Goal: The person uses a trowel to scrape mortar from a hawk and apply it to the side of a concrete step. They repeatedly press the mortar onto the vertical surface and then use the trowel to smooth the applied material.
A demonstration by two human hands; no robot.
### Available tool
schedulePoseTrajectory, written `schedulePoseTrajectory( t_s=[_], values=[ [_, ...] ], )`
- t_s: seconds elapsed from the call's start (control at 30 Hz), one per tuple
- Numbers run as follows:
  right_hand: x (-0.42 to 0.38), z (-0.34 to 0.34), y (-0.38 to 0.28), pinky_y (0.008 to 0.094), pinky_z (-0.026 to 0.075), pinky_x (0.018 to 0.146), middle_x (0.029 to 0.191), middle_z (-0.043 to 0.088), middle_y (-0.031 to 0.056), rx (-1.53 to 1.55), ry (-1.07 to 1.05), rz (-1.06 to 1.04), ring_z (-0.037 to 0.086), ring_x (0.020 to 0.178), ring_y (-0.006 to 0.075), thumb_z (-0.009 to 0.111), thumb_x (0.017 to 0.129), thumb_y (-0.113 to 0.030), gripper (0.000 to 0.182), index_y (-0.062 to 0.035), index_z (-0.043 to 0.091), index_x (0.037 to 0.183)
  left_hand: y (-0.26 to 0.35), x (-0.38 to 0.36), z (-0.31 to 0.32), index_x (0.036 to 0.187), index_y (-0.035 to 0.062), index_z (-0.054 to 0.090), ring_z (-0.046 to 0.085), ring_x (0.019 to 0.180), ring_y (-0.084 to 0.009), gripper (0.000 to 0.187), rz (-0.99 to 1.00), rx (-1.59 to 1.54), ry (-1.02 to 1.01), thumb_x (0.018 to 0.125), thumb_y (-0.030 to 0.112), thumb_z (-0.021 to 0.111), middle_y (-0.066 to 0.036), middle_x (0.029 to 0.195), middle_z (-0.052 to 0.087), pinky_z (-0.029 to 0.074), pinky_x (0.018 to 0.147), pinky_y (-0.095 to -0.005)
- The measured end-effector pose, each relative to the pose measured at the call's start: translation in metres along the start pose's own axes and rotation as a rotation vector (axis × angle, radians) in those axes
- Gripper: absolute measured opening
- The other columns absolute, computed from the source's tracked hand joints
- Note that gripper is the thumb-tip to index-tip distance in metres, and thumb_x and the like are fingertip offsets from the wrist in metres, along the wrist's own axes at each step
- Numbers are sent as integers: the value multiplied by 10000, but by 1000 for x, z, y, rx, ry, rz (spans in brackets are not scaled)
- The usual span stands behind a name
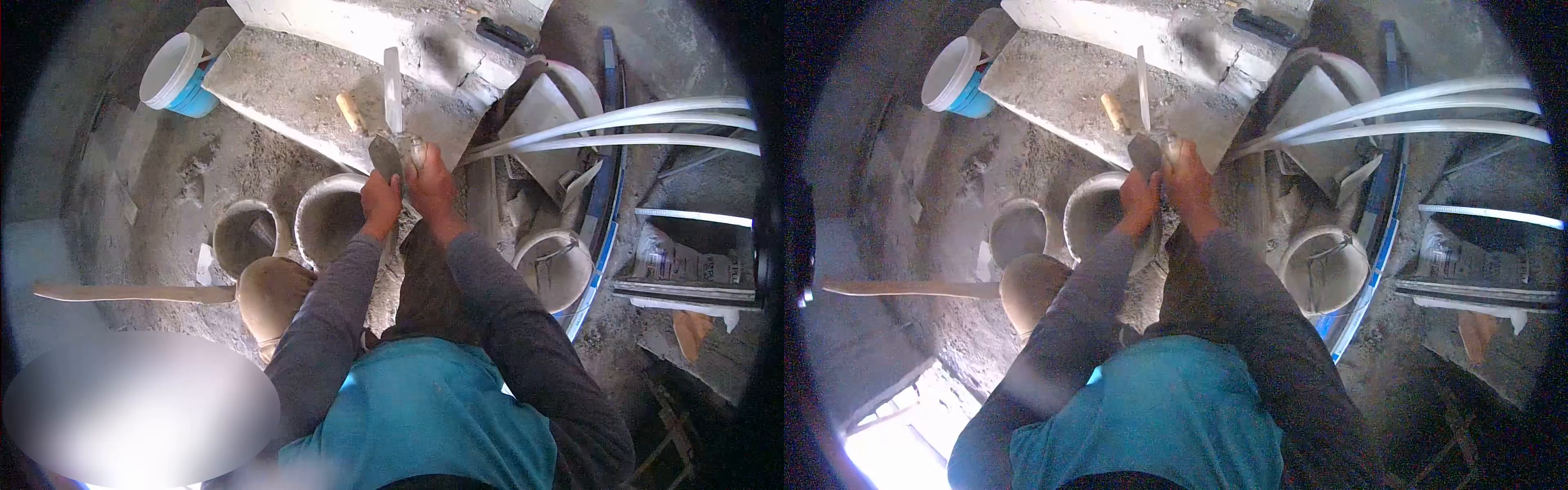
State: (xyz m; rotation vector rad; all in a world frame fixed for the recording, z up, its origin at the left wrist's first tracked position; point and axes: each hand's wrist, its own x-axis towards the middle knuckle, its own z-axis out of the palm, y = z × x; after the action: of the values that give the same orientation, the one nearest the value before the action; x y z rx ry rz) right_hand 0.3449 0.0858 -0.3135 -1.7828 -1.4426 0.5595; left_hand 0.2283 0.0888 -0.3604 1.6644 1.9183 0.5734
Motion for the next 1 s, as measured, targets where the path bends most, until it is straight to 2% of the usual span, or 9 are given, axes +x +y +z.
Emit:
schedulePoseTrajectory(
  t_s=[0.2, 0.27, 0.4, 0.5, 0.57, 0.7, 0.8, 0.87, 1.0],
  values=[
    [9, -13, -4, 544, 490, 793, 1012, 637, 249, -229, -294, 155, 621, 933, 466, 607, 867, -218, 386, -31, 458, 1171, -3, 0, 1, 965, -43, 576, 631, 880, -462, 376, 46, -73, 41, 866, 310, 660, -269, 899, 650, 496, 764, -527],
    [2, -2, 0, 550, 483, 751, 960, 642, 260, -18, -10, -7, 615, 898, 480, 634, 870, -207, 390, -63, 449, 1182, -10, 5, 9, 968, -41, 581, 633, 879, -460, 376, 61, -75, 52, 863, 310, 663, -270, 899, 652, 497, 764, -524],
    [-2, 8, 11, 546, 489, 762, 942, 652, 248, -185, -64, -42, 623, 889, 472, 637, 873, -228, 402, -56, 450, 1183, -7, 3, 4, 981, -35, 586, 637, 882, -457, 372, -18, -39, 4, 859, 307, 666, -276, 906, 653, 502, 772, -515],
    [4, -5, 1, 544, 493, 762, 949, 653, 244, -251, -274, 172, 627, 884, 463, 637, 878, -252, 424, -53, 447, 1201, 1, -1, -2, 994, -34, 584, 636, 898, -460, 373, 40, -64, 50, 861, 306, 664, -280, 917, 653, 502, 781, -517],
    [-3, -5, -8, 550, 495, 776, 1053, 619, 273, -120, -92, 113, 625, 934, 456, 615, 866, -213, 424, -23, 444, 1204, 1, 3, -3, 1000, -35, 583, 635, 899, -462, 373, 21, -89, 24, 860, 301, 665, -281, 919, 652, 501, 783, -518],
    [-5, 4, 13, 544, 499, 749, 971, 649, 241, -204, -25, -115, 628, 882, 459, 633, 876, -229, 423, -49, 435, 1204, 2, 1, -2, 999, -42, 579, 631, 888, -471, 370, -44, -77, 8, 856, 287, 667, -285, 912, 649, 496, 781, -524],
    [4, -8, 4, 537, 497, 759, 992, 637, 242, -281, -299, 268, 625, 894, 455, 634, 870, -215, 408, -50, 439, 1188, 4, 0, -3, 985, -45, 575, 629, 888, -475, 364, -52, -116, 8, 853, 281, 668, -285, 909, 647, 495, 781, -525],
    [-3, -9, 1, 533, 492, 767, 1014, 628, 252, -114, -76, 30, 619, 904, 460, 630, 875, -217, 384, -50, 442, 1166, 2, 2, 0, 979, -45, 573, 628, 885, -475, 362, -30, -106, 20, 853, 281, 667, -284, 905, 647, 493, 777, -528],
    [-5, -3, 12, 536, 487, 776, 1012, 627, 253, -169, -124, -74, 615, 909, 466, 619, 883, -212, 382, -46, 436, 1176, -2, 0, 0, 962, -50, 568, 626, 863, -476, 360, 38, -101, 47, 860, 283, 658, -284, 882, 644, 489, 753, -535]
  ],
)
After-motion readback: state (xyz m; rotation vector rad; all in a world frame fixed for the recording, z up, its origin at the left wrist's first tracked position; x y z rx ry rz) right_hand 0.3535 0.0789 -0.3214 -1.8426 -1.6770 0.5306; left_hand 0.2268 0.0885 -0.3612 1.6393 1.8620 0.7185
